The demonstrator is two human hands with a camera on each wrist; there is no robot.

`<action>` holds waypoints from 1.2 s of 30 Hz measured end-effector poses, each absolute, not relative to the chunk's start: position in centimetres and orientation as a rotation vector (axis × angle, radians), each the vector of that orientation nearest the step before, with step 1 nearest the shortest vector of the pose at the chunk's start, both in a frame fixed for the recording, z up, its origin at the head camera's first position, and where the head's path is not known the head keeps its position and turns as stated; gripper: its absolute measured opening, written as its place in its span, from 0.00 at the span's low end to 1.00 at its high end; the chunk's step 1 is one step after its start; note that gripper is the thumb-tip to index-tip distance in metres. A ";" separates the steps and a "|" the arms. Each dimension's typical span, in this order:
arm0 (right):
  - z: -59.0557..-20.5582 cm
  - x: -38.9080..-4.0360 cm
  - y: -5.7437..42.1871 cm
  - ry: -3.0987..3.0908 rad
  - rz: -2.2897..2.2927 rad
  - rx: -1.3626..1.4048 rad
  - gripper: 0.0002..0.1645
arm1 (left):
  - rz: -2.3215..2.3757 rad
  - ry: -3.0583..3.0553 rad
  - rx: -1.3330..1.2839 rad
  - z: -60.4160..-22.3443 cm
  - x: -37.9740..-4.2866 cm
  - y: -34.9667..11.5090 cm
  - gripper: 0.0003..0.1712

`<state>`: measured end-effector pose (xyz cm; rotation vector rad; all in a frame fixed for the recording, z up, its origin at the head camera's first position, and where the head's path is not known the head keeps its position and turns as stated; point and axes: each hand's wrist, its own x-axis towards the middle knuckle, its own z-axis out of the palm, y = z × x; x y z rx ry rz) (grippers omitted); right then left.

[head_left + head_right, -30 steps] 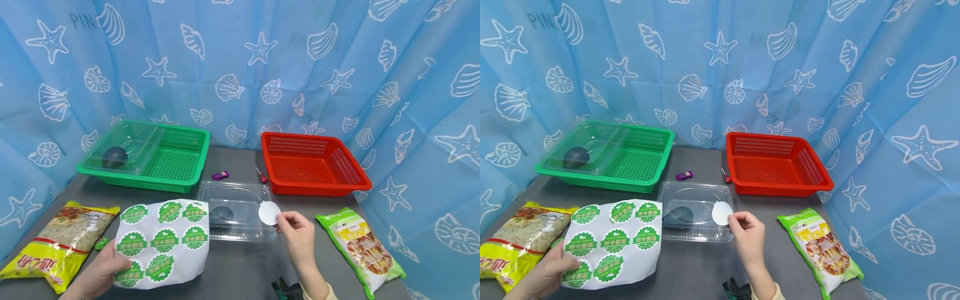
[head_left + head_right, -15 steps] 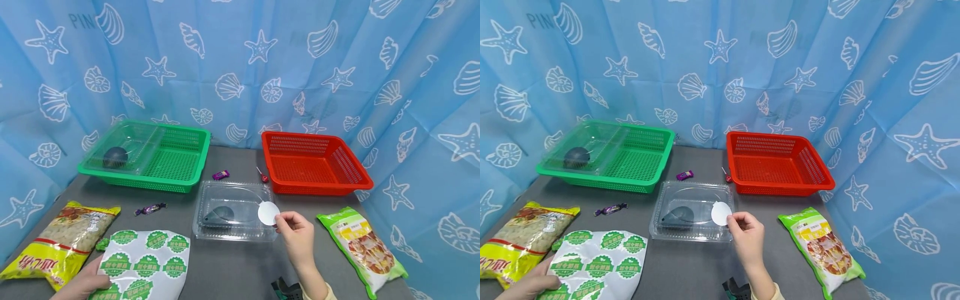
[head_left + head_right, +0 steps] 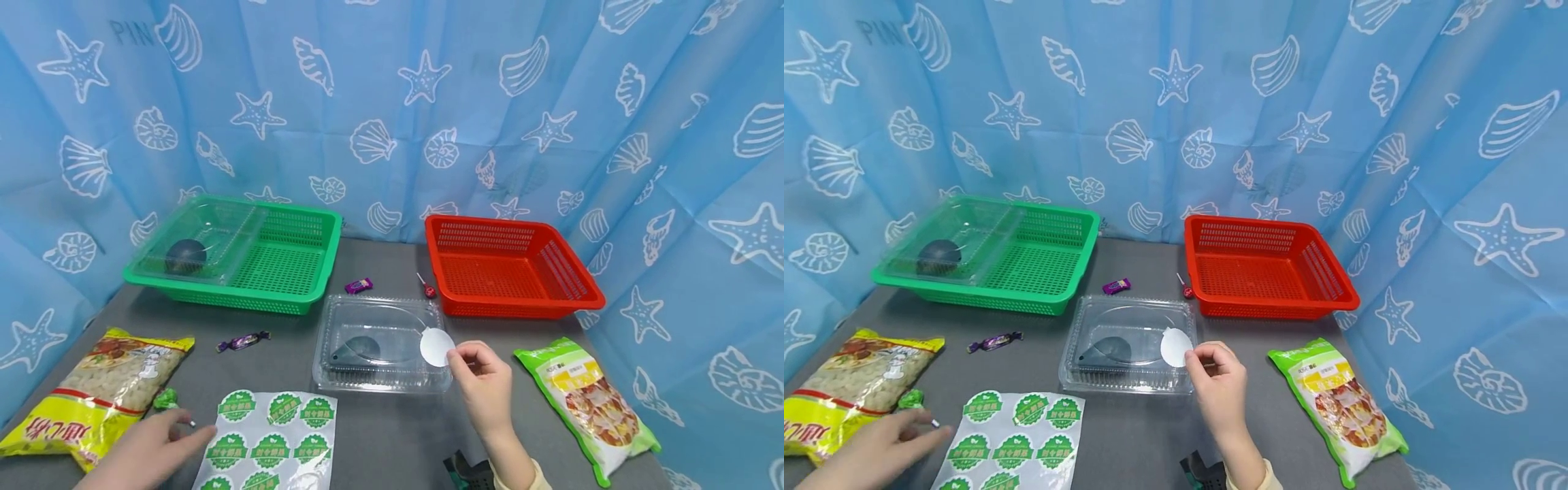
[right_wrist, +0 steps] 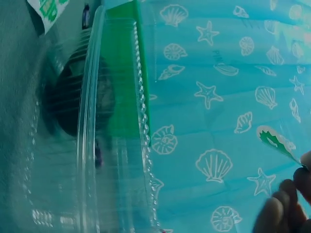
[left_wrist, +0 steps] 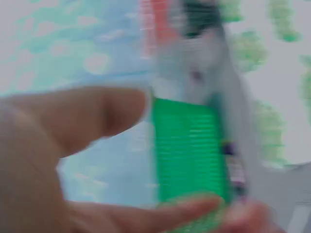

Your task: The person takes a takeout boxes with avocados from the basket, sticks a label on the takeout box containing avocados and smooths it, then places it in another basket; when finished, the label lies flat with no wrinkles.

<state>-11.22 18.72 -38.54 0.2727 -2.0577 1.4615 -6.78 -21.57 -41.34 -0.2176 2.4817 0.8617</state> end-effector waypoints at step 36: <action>-34.5 -20.2 15.6 -3.029 1.637 0.356 0.14 | 1.578 2.363 0.453 -35.3 -19.7 -3.7 0.08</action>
